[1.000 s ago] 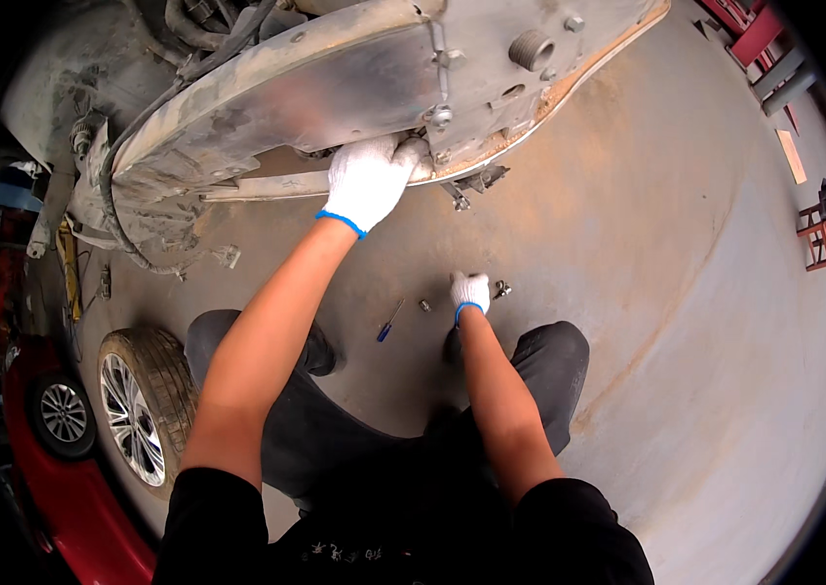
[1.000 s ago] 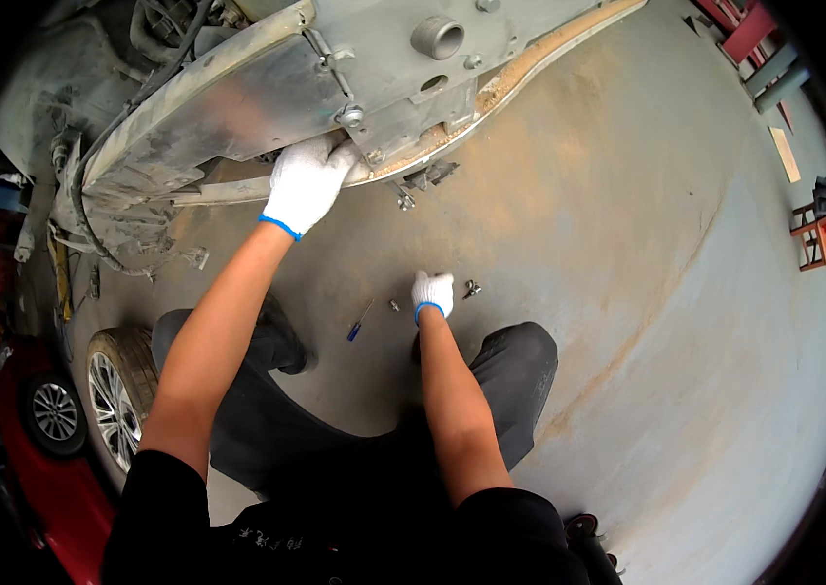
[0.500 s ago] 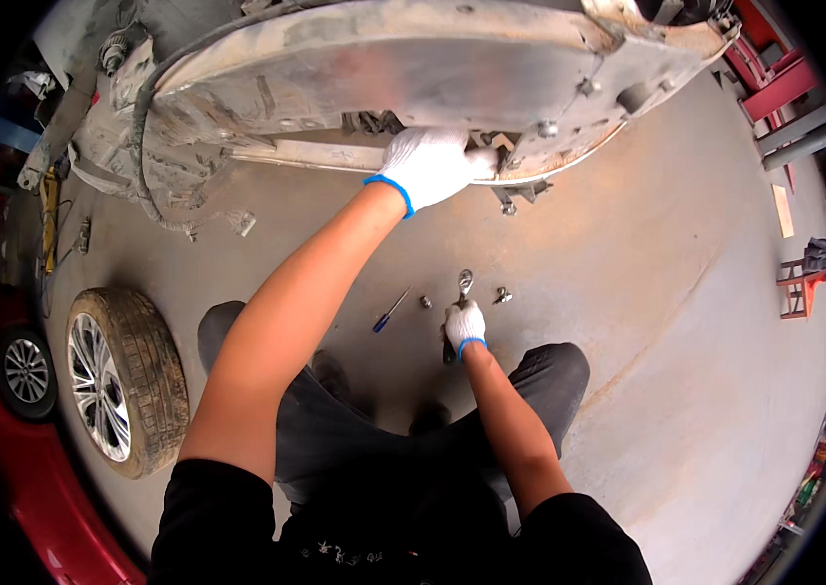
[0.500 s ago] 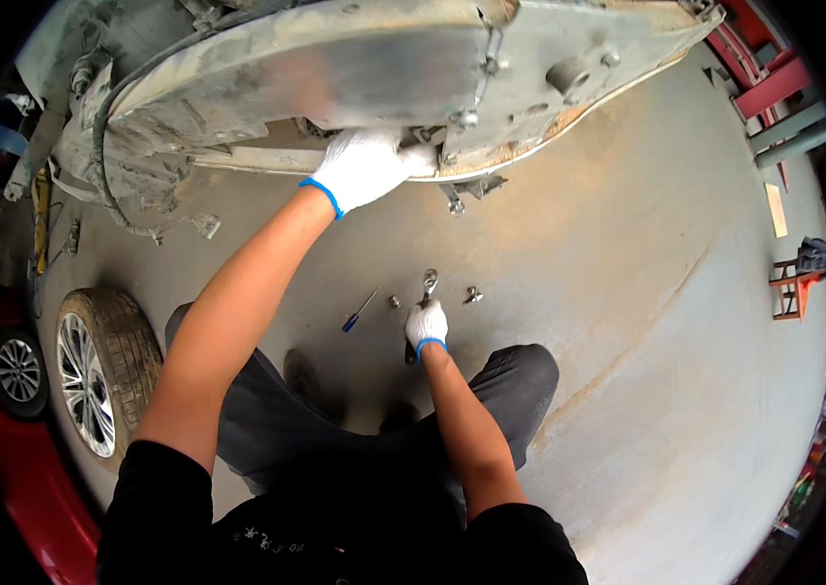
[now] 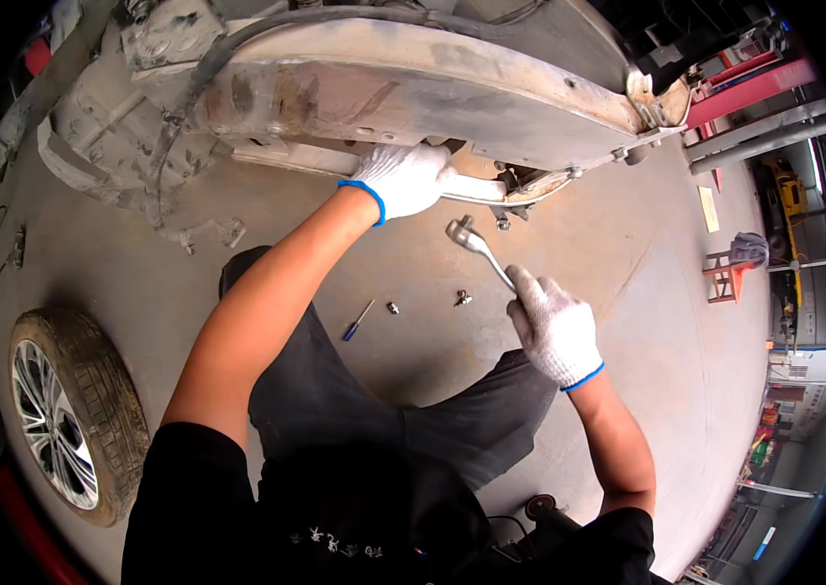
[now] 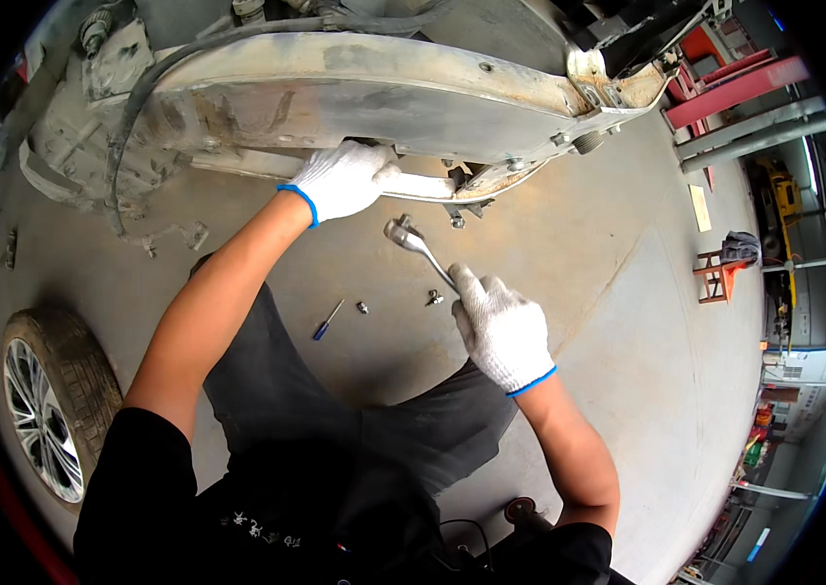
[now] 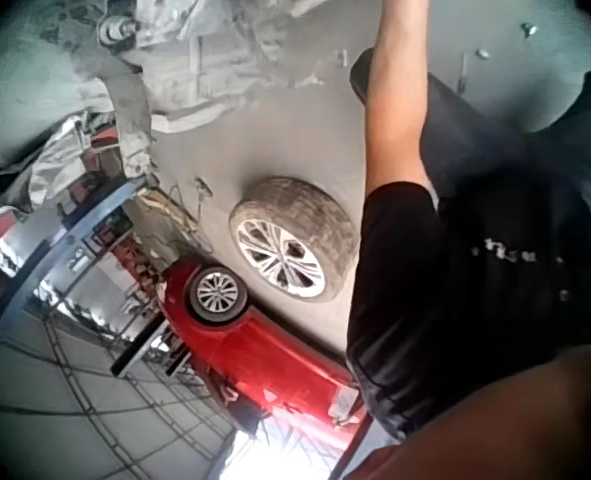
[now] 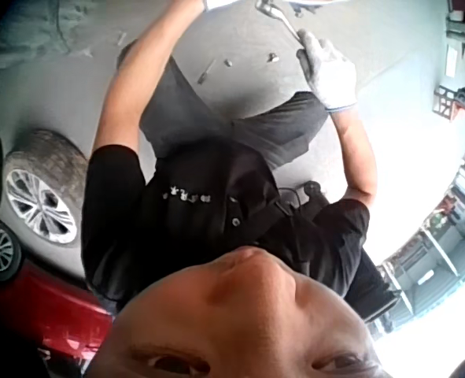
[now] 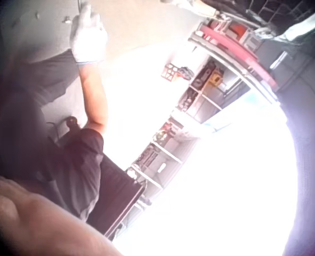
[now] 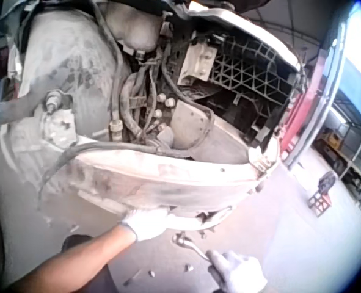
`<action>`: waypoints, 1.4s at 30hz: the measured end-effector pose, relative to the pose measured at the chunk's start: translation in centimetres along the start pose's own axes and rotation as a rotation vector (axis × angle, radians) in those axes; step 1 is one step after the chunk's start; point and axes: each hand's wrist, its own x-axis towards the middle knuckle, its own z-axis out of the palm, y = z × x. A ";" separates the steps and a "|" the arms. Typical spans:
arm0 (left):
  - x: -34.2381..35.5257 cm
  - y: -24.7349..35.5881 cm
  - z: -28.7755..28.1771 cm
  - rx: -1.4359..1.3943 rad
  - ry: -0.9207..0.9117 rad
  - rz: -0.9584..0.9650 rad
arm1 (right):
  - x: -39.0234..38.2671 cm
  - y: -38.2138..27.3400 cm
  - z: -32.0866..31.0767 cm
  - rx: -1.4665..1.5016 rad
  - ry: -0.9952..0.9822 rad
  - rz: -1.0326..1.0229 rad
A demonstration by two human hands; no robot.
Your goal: The person uses a ratchet wrench to remove bolts from the front bumper beam of a car. They work on the lower section of the vehicle's front end, loosening fasteners and detaching parts of the bumper assembly.
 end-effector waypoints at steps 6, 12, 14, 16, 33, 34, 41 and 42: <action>-2.4 -0.6 -0.4 0.026 0.199 0.036 | 4.3 0.3 -1.1 -0.321 0.106 0.052; -3.2 -2.0 0.0 -0.014 0.282 0.077 | 5.3 -0.4 -1.5 -0.310 -0.007 0.059; -3.4 -2.4 0.0 -0.028 0.296 0.073 | 5.1 -0.1 -1.4 -0.276 -0.040 0.080; -3.5 -2.3 -0.1 -0.032 0.323 0.077 | 4.6 -0.1 -1.6 -0.247 -0.041 0.045; -3.0 -2.4 0.6 -0.013 0.365 0.101 | 5.6 1.1 0.0 -0.233 0.043 0.230; -3.0 -2.6 0.6 -0.006 0.355 0.103 | 5.7 0.1 0.3 -0.223 0.073 0.227; -2.9 -3.0 0.2 0.013 0.319 0.045 | 4.6 -2.7 -0.7 -0.266 0.099 0.005; -2.9 -3.0 0.2 0.013 0.303 0.032 | 4.6 -2.9 -0.8 -0.282 0.082 -0.020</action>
